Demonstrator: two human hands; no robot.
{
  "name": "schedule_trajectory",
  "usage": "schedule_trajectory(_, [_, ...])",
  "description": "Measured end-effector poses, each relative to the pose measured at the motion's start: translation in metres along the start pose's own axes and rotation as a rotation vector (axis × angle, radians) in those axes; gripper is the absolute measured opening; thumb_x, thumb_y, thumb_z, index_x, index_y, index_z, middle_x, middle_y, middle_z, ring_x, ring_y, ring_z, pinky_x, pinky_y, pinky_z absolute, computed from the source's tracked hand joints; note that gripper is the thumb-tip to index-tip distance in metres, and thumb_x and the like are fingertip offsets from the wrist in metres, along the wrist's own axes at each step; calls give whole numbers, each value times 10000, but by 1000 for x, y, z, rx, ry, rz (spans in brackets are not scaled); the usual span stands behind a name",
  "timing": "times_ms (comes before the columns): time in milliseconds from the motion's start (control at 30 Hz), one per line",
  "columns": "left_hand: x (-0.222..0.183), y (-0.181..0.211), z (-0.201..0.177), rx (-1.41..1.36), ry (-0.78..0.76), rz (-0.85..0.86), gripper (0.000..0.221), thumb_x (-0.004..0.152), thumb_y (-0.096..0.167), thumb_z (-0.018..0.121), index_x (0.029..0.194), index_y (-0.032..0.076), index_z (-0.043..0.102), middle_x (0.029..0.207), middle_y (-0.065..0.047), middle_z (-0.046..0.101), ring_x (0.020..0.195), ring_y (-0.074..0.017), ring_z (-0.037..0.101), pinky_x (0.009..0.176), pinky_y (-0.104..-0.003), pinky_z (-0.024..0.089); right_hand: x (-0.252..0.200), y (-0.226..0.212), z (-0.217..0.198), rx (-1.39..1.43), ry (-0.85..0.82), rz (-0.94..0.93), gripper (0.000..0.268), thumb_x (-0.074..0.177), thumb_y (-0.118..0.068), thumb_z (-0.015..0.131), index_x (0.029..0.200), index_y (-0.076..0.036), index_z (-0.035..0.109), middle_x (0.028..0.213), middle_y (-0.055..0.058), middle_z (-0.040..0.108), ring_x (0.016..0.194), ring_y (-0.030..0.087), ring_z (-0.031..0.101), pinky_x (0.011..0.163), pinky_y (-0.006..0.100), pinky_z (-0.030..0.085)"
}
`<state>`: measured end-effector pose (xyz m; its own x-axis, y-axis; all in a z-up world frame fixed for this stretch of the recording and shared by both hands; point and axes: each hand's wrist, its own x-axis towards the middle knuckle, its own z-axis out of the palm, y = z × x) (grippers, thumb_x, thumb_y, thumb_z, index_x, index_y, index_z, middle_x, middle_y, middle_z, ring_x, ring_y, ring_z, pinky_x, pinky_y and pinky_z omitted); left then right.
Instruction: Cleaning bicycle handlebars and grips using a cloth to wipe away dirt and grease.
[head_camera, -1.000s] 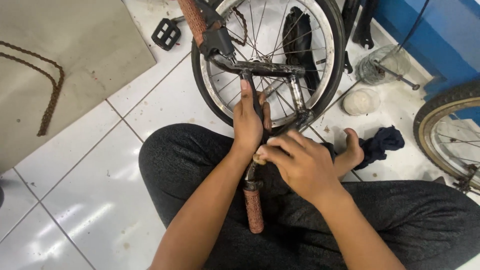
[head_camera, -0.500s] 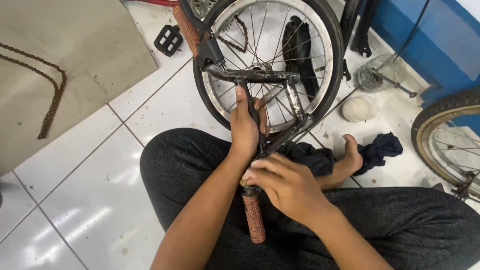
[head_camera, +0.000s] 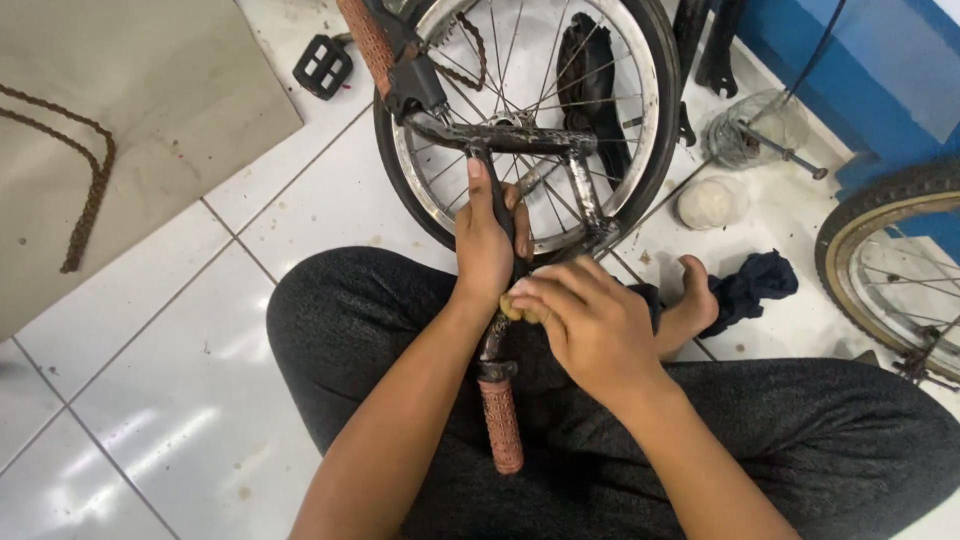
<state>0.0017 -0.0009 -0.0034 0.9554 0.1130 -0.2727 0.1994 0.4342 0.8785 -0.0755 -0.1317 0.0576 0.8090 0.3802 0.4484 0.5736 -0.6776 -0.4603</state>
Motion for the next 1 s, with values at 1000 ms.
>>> schedule_trajectory(1000, [2,62,-3,-137,402,234,551,986,619,238,808,147,460,495,2,399,377,-135,382,409,-294,400,-42,-65,-36,181,289,784,127,864,-63,791,971,-15,743,638,-2,620,504,53,461,458,189,353])
